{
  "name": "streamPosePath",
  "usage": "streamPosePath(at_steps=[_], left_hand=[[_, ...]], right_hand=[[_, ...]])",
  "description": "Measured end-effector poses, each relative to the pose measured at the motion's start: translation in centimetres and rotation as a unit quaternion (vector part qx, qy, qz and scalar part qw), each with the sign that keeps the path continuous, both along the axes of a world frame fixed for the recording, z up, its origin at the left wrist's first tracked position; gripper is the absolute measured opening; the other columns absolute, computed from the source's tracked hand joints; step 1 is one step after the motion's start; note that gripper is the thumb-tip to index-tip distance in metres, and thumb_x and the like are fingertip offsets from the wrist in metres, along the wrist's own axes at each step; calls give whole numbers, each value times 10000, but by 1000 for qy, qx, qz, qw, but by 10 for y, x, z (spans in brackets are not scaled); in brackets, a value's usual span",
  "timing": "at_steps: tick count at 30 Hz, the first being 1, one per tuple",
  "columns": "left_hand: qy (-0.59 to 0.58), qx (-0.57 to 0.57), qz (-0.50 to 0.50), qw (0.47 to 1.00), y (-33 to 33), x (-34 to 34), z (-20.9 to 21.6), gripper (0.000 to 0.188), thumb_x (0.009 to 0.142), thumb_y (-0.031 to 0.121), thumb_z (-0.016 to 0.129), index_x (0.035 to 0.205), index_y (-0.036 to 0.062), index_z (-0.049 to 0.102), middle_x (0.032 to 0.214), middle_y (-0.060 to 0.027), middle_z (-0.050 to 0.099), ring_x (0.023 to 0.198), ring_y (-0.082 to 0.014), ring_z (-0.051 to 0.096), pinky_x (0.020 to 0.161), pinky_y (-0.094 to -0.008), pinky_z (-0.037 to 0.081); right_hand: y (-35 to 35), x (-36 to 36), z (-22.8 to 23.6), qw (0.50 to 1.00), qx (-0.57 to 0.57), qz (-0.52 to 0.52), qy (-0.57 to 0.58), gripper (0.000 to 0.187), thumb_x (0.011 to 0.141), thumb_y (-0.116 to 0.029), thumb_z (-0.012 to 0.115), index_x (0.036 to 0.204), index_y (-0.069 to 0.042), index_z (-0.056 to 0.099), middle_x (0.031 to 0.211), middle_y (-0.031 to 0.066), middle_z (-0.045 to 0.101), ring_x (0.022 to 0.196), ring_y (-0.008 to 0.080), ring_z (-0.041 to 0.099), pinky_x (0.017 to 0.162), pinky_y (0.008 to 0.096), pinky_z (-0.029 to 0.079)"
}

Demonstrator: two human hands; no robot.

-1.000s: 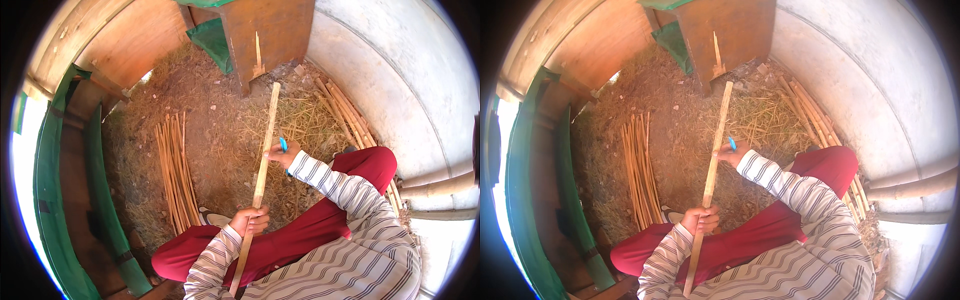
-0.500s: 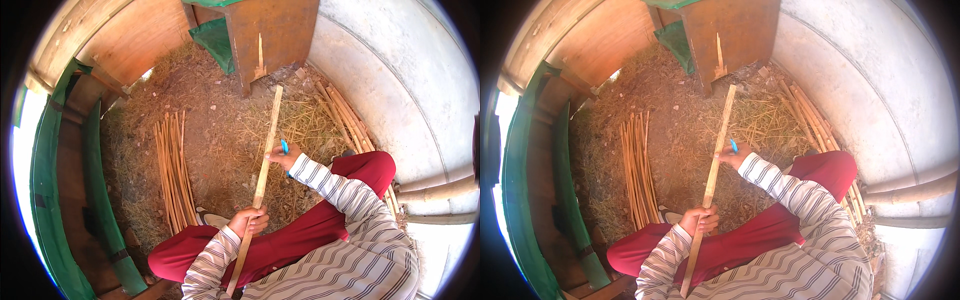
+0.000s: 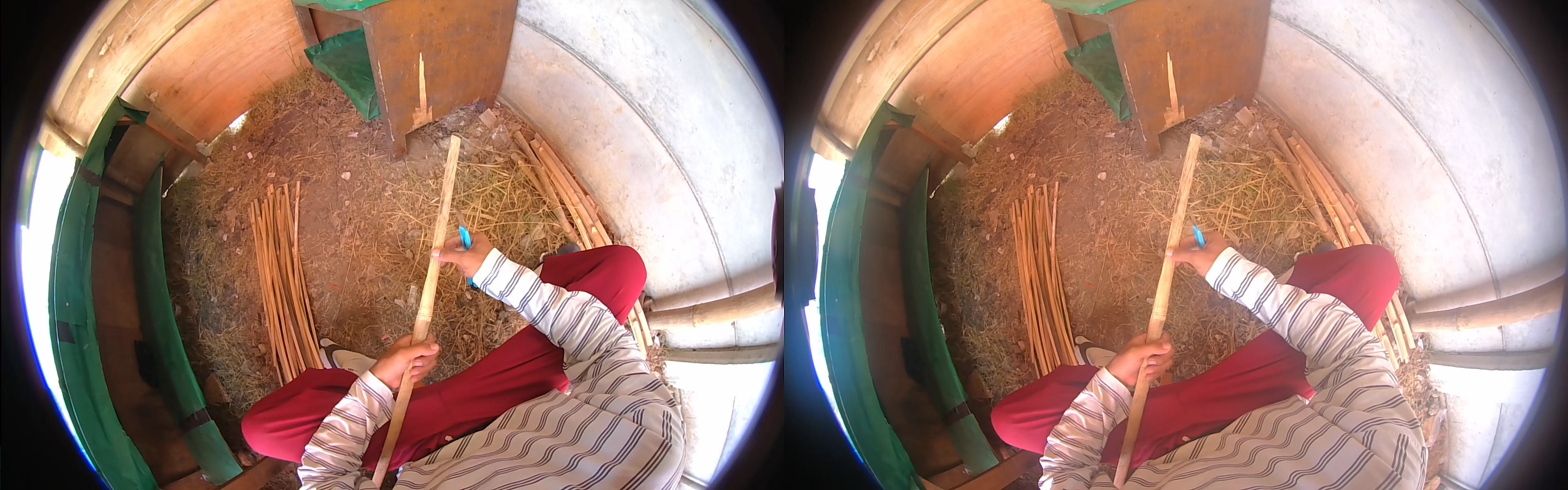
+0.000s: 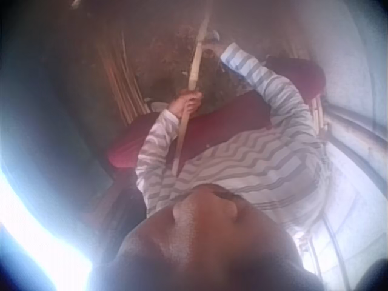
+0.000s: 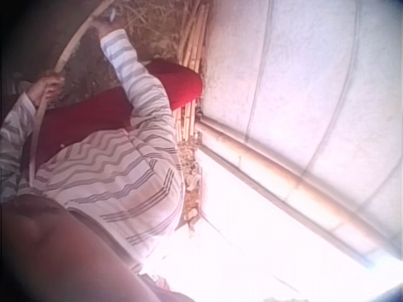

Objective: The person sits on the floor and uses a knife to shave and smooth a long bamboo strip. They hold the strip with one hand and scrape the blade along its length repeatedly to remove the outer layer and refine the surface.

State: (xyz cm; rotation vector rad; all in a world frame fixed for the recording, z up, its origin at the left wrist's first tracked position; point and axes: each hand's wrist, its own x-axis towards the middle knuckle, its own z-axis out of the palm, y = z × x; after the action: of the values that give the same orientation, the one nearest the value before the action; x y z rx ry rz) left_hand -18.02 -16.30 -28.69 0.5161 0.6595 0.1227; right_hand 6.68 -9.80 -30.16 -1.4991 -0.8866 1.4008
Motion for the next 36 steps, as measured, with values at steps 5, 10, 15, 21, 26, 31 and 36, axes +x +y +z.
streamPosePath(at_steps=[5, 10, 15, 21, 26, 31, 36], left_hand=[[132, 167, -30, 977, -6, 11, 14, 324, 934, 170, 582, 688, 141, 374, 560, 59, 371, 461, -45, 386, 391, -218, 304], [218, 366, -49, 903, -14, 13, -3, 335, 912, 196, 614, 678, 91, 399, 552, 15, 395, 488, -100, 423, 444, -287, 349], [278, 474, -1, 836, -22, 19, -5, 282, 871, 207, 638, 760, 44, 435, 613, -96, 456, 567, -219, 507, 556, -396, 419], [314, 499, 11, 808, -25, 18, -14, 250, 881, 232, 606, 847, 13, 491, 675, -180, 554, 596, -335, 573, 592, -446, 447], [326, 495, 28, 805, -26, 18, -16, 230, 874, 197, 629, 828, 22, 488, 651, -137, 529, 580, -274, 535, 565, -404, 428], [332, 505, 30, 796, -26, 18, -14, 219, 872, 187, 624, 828, 21, 488, 633, -142, 522, 566, -283, 533, 560, -404, 429], [329, 513, 36, 792, -25, 19, -14, 214, 872, 177, 619, 808, 24, 484, 617, -137, 514, 557, -271, 531, 554, -395, 426]], right_hand=[[4, 9, -1, 994, -46, 41, -85, 395, 807, -442, 744, 905, -59, 751, 661, 38, 643, 616, 122, 568, 621, 302, 479], [6, 8, -5, 999, 0, 25, -49, 325, 814, -322, 765, 862, -3, 728, 751, 66, 712, 450, 63, 475, 401, 241, 364], [9, 11, 1, 997, -20, 69, -10, 279, 870, -260, 705, 980, -4, 724, 791, 82, 732, 409, 43, 419, 375, 219, 334], [10, 17, -3, 991, -22, 123, -42, 374, 854, -448, 681, 961, -100, 765, 633, 7, 643, 468, 82, 460, 472, 268, 409], [9, 14, 3, 993, -35, 112, 18, 344, 862, -396, 698, 996, -83, 749, 766, 13, 720, 454, 51, 434, 441, 229, 381], [8, 16, 6, 991, -18, 120, 65, 305, 860, -343, 715, 993, -71, 746, 825, 34, 735, 442, 45, 423, 419, 214, 361], [10, 22, 2, 989, -9, 137, 53, 361, 843, -346, 732, 1032, -39, 727, 834, 51, 729, 460, 56, 438, 431, 226, 370]])
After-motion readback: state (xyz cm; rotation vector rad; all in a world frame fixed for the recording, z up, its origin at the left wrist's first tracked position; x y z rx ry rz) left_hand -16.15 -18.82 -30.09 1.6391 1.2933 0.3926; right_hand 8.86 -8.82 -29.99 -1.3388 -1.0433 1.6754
